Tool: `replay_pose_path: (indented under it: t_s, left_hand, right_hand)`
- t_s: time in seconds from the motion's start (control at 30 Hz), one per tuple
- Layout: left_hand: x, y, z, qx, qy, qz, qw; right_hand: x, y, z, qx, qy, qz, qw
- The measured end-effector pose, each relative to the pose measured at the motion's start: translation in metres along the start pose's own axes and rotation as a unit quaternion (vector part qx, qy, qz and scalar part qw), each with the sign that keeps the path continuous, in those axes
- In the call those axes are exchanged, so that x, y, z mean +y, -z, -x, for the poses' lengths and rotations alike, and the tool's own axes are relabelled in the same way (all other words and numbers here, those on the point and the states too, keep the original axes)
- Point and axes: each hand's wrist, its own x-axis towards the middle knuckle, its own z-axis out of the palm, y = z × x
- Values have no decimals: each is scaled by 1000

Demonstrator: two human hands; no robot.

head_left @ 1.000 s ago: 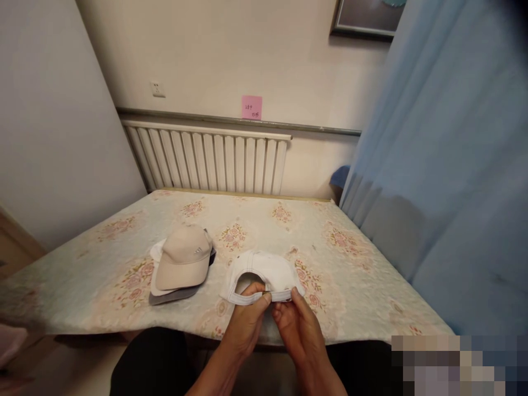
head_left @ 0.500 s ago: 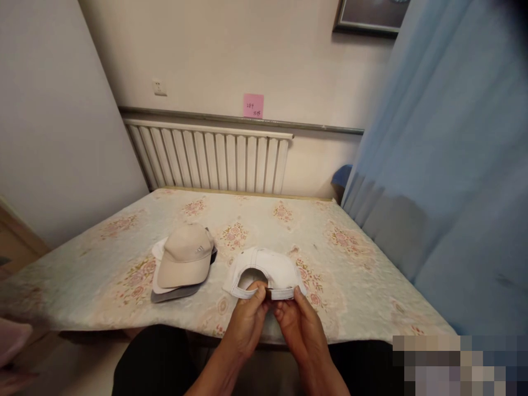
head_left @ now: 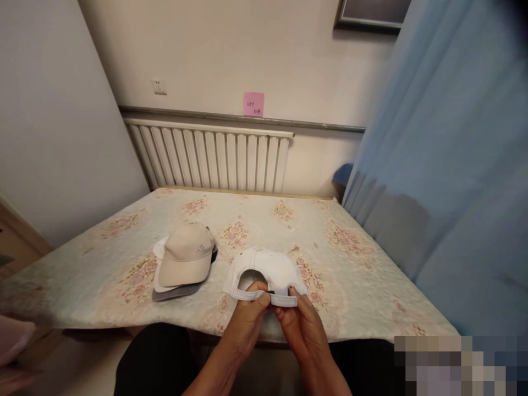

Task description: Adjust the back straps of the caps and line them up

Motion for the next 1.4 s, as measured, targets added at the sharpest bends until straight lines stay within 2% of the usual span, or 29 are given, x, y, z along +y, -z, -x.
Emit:
replay_pose_path:
  t_s: [0.23,0.4,0.63,0.83,1.4]
  left_hand:
    - [1,-1,-1,3,-15,-48,999]
    - [4,-5,2,-10,-8,-42,999]
    - [2,-4,3,0,-12,-40,999]
    - [0,-3,3,19,-28,-78,996]
    - [-2,-3,2,23,-23,-70,997]
  right_hand:
    - [1,2,0,-28,6,20,999]
    - [1,2,1,-19,6,32,999]
    - [3,1,1,-54,12,32,998]
    - [3,2,2,-48,9,43,998]
    - [7,6,1,-47,0,29,998]
